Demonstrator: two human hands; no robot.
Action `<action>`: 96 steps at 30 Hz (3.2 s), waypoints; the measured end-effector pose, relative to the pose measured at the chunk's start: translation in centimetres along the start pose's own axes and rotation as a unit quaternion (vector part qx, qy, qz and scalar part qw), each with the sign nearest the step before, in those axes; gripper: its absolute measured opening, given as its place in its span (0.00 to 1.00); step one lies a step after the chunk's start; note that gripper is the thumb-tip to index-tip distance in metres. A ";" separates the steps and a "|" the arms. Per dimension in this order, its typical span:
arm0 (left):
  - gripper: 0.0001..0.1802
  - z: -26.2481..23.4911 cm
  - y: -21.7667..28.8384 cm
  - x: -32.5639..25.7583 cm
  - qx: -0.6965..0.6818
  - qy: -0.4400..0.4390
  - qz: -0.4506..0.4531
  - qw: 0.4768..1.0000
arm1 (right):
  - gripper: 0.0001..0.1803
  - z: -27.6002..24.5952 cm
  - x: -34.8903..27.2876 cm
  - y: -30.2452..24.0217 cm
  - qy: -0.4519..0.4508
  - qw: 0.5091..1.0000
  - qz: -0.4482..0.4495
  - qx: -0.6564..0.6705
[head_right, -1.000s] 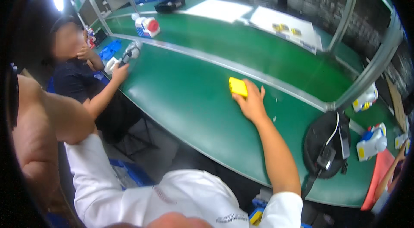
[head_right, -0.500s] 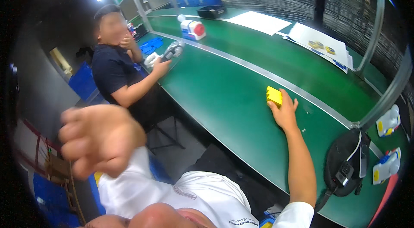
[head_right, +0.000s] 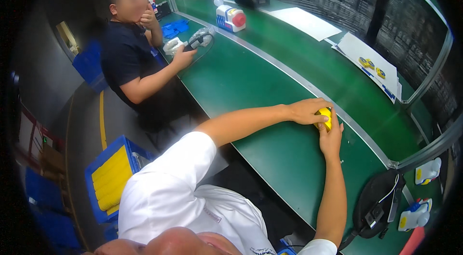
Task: The person attaches yellow components onto toy devices along an assembly line, then takes additional yellow components from a crate and arranges them into rows on the table by hand.
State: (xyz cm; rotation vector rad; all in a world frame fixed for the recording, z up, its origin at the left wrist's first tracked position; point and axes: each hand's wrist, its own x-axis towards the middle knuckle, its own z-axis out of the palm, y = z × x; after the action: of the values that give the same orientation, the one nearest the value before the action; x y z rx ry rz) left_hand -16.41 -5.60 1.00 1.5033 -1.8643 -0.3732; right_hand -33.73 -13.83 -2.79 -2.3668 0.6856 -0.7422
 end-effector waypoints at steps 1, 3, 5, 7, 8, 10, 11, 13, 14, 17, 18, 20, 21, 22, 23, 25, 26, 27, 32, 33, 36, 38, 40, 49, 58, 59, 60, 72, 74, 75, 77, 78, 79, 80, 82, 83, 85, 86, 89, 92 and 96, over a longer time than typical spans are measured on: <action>0.28 0.4 -0.1 0.3 -0.008 0.024 0.011 1.000 | 0.37 -0.1 0.0 -0.2 0.034 0.999 0.018 0.039; 0.26 1.3 -0.6 0.1 -0.022 0.046 0.020 0.999 | 0.39 0.1 -0.2 -0.5 0.065 0.994 0.041 0.075; 0.23 1.9 -0.4 -0.4 -0.067 0.070 0.017 0.995 | 0.42 -0.1 -0.2 -0.1 0.046 0.993 0.068 0.083; 0.20 2.8 -0.8 -0.1 -0.090 0.069 0.052 0.992 | 0.42 0.2 -0.6 0.6 0.047 0.991 0.048 0.114; 0.19 2.9 -0.2 -0.1 -0.091 0.063 0.056 0.992 | 0.42 -0.1 -0.7 0.1 0.055 0.989 0.036 0.129; 0.18 3.2 -0.1 -0.1 -0.092 0.064 0.071 0.991 | 0.42 -0.3 -0.8 -0.2 0.052 0.992 0.012 0.114; 0.18 3.0 -0.4 -0.2 -0.091 0.066 0.068 0.991 | 0.42 -0.2 -0.7 -0.4 0.049 0.992 0.011 0.116; 0.18 2.9 -0.9 -0.4 -0.081 0.054 0.060 0.993 | 0.40 -0.4 -0.8 -1.1 0.031 0.990 0.036 0.132; 0.18 2.9 -1.0 -0.4 -0.082 0.052 0.055 0.994 | 0.40 -0.6 -0.6 -1.2 0.027 0.990 0.039 0.135; 0.19 2.7 -0.4 -0.6 -0.109 0.106 0.047 0.987 | 0.35 -1.2 -0.3 -2.5 0.033 0.985 0.061 0.159; 0.19 2.9 -0.2 -1.1 -0.107 0.104 0.040 0.988 | 0.35 -0.8 -0.7 -2.3 0.029 0.984 0.063 0.165; 0.20 2.2 -0.1 -0.4 -0.080 0.089 0.040 0.992 | 0.36 -0.6 -0.3 -1.0 0.052 0.991 0.064 0.106; 0.21 3.3 -0.5 -0.6 -0.075 0.124 0.057 0.988 | 0.36 -0.2 -0.8 -0.1 0.050 0.994 0.058 0.074; 0.21 3.8 0.2 -1.3 -0.109 0.120 0.034 0.986 | 0.35 -0.2 -1.3 -0.1 0.028 0.993 0.064 0.091; 0.21 3.3 0.0 -1.4 -0.110 0.111 0.020 0.987 | 0.35 -0.2 -1.6 -0.4 0.006 0.992 0.071 0.108; 0.21 2.5 -0.2 -1.3 -0.110 0.105 0.012 0.988 | 0.34 -0.1 -1.1 -0.9 0.021 0.994 0.071 0.081; 0.21 2.4 -0.1 -1.4 -0.113 0.104 0.010 0.988 | 0.34 -0.1 -1.1 -0.9 0.020 0.995 0.060 0.080; 0.21 2.5 0.1 -1.6 -0.103 0.107 0.011 0.989 | 0.35 -0.1 -1.3 -0.9 0.018 0.995 0.050 0.080; 0.20 2.3 0.0 -1.3 -0.083 0.120 0.033 0.989 | 0.32 -0.1 -1.2 -1.4 0.029 0.994 0.059 0.083; 0.20 2.4 -0.1 -1.4 -0.084 0.115 0.021 0.990 | 0.32 0.0 -1.2 -1.1 0.028 0.994 0.066 0.081; 0.17 2.7 -0.2 -0.3 -0.132 0.126 0.018 0.983 | 0.29 -0.7 -1.5 0.4 0.027 0.999 -0.024 0.011; 0.15 3.4 -2.6 0.6 -0.272 0.132 0.015 0.953 | 0.30 -1.5 -1.6 -0.6 0.026 0.996 -0.064 -0.056; 0.21 2.4 -6.8 -0.2 -0.243 0.211 0.065 0.944 | 0.28 -1.8 -1.0 -5.3 0.010 0.996 -0.069 -0.059; 0.14 1.8 -3.3 0.0 -0.360 0.182 -0.121 0.907 | 0.37 -6.8 -5.0 -16.1 0.018 0.963 -0.266 -0.036; 0.11 2.8 -3.6 -0.2 -0.267 0.214 -0.102 0.934 | 0.31 -8.9 -5.0 -15.7 -0.207 0.947 -0.128 -0.208; 0.11 2.7 -2.9 0.0 -0.257 0.208 -0.108 0.937 | 0.31 -9.0 -5.1 -15.3 -0.221 0.935 -0.121 -0.249; 0.11 2.7 -2.7 0.1 -0.251 0.205 -0.104 0.940 | 0.31 -9.1 -5.2 -15.3 -0.234 0.931 -0.113 -0.256; 0.09 2.0 -2.0 -0.7 -0.198 0.157 -0.098 0.963 | 0.29 -5.9 -6.0 -14.8 -0.280 0.891 -0.137 -0.329; 0.08 2.1 -1.8 -0.5 -0.200 0.151 -0.100 0.963 | 0.31 -5.9 -6.1 -14.8 -0.296 0.895 -0.097 -0.319; 0.08 2.1 -2.0 -0.5 -0.192 0.155 -0.098 0.964 | 0.32 -5.9 -6.1 -14.7 -0.304 0.895 -0.088 -0.314; 0.08 2.0 -2.1 -0.8 -0.180 0.159 -0.098 0.966 | 0.32 -6.0 -5.8 -14.5 -0.312 0.896 -0.084 -0.305; 0.08 2.0 -2.2 -1.0 -0.178 0.160 -0.102 0.965 | 0.31 -6.5 -5.5 -14.4 -0.324 0.902 -0.080 -0.276; 0.08 1.9 -2.2 -1.3 -0.176 0.161 -0.107 0.965 | 0.29 -7.0 -5.2 -14.5 -0.335 0.906 -0.076 -0.247; 0.08 2.5 -1.5 -0.1 -0.183 0.148 -0.089 0.968 | 0.29 -8.5 -5.5 -15.1 -0.306 0.913 -0.049 -0.264; 0.08 2.9 -1.1 0.4 -0.193 0.150 -0.078 0.967 | 0.30 -10.3 -5.6 -16.3 -0.243 0.927 -0.035 -0.284; 0.08 2.5 -1.6 -0.4 -0.185 0.155 -0.090 0.966 | 0.30 -10.0 -5.3 -16.2 -0.249 0.927 -0.046 -0.275; 0.08 2.3 -1.7 -0.8 -0.166 0.157 -0.098 0.969 | 0.31 -10.0 -5.3 -16.0 -0.185 0.937 -0.111 -0.276; 0.08 2.4 -1.6 -0.7 -0.170 0.152 -0.095 0.969 | 0.31 -9.8 -5.4 -15.8 -0.184 0.937 -0.104 -0.278; 0.08 2.2 -1.7 -0.7 -0.154 0.149 -0.087 0.973 | 0.30 -8.9 -5.1 -14.9 -0.342 0.904 -0.108 -0.234; 0.08 1.9 -1.8 -0.9 -0.156 0.156 -0.104 0.970 | 0.31 -11.1 -3.4 -15.0 -0.405 0.902 -0.147 -0.028; 0.08 2.3 -1.4 -0.1 -0.163 0.149 -0.079 0.972 | 0.41 -12.0 -2.9 -9.2 -0.232 0.891 -0.137 0.366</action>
State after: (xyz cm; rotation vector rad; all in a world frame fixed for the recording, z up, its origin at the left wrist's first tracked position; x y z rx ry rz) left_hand -16.91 -6.31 -1.49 1.3970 -1.3790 -0.4741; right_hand -40.68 -9.74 10.39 -1.8202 -0.1377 -0.4030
